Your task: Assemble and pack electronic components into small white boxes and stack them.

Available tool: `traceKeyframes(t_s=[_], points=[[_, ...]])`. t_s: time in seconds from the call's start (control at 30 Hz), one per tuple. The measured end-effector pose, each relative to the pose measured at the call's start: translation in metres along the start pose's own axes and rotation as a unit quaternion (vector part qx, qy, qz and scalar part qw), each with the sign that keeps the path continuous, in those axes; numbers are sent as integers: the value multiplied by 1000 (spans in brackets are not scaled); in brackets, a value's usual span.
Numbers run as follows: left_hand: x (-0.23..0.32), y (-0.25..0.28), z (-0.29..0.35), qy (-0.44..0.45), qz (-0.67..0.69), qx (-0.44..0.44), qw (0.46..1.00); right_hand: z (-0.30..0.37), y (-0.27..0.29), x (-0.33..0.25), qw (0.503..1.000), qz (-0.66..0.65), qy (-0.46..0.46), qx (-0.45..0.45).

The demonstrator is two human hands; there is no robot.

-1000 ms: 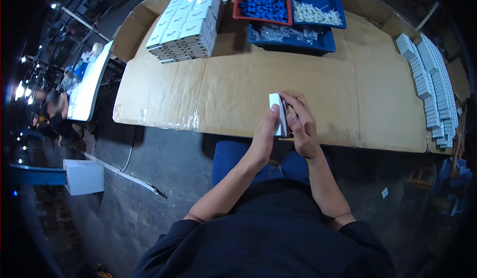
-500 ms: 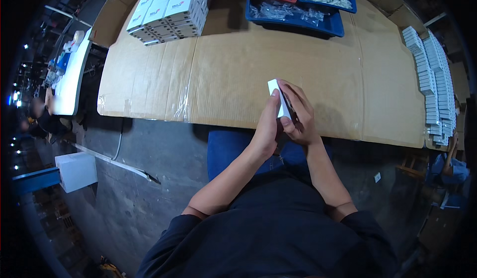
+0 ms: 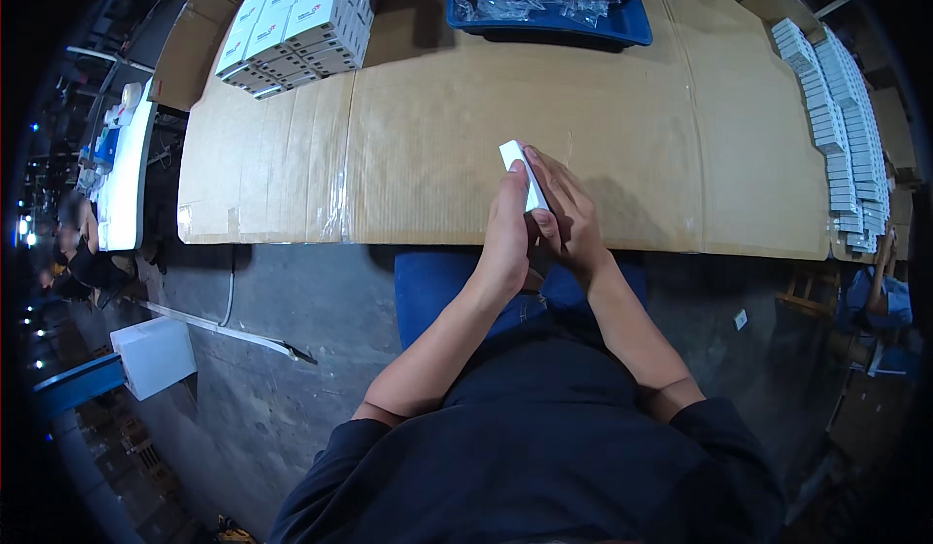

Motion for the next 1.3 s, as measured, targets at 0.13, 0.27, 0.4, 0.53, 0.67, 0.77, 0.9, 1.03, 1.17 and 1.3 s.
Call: traceKeyframes(t_s=[0.13, 0.27, 0.4, 0.53, 0.67, 0.77, 0.9, 1.03, 1.17, 1.3], points=[[-4, 6, -1, 8, -30, 5, 999, 4, -5, 4, 1000, -11, -13, -8], [-5, 6, -3, 1, -15, 8, 1000, 6, -7, 6, 1000, -14, -15, -2], [-7, 9, -2, 3, -34, 10, 999, 7, -7, 6, 1000, -23, -15, 1], [-9, 7, -3, 1, -32, 8, 999, 9, -8, 8, 999, -28, -16, 6], [-10, 5, -2, 14, -27, 13, 999, 8, -7, 8, 999, -33, -15, 17], [-9, 6, -4, -16, -22, 13, 1000, 6, -7, 6, 999, -36, -18, 18], [-7, 6, -1, -16, -28, 17, 999, 6, -9, 5, 999, -36, -14, 21], [-6, 8, 0, -29, -39, 12, 999, 8, -9, 4, 998, -50, -27, 20], [-5, 4, 1, -34, -42, 3, 999, 8, -8, 4, 998, -47, -25, 21], [-3, 3, 0, -50, -38, 14, 998, 10, -11, 9, 998, -59, -26, 24]])
Point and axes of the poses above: each hand's wrist, its own z-axis away from the middle knuckle, its own y-axis out of the back of the hand, x = y × z, the point moved 7 cm from there along -z, towards the middle knuckle, and after that the axes turned 4 degrees about -x, right-handed, at the moved point
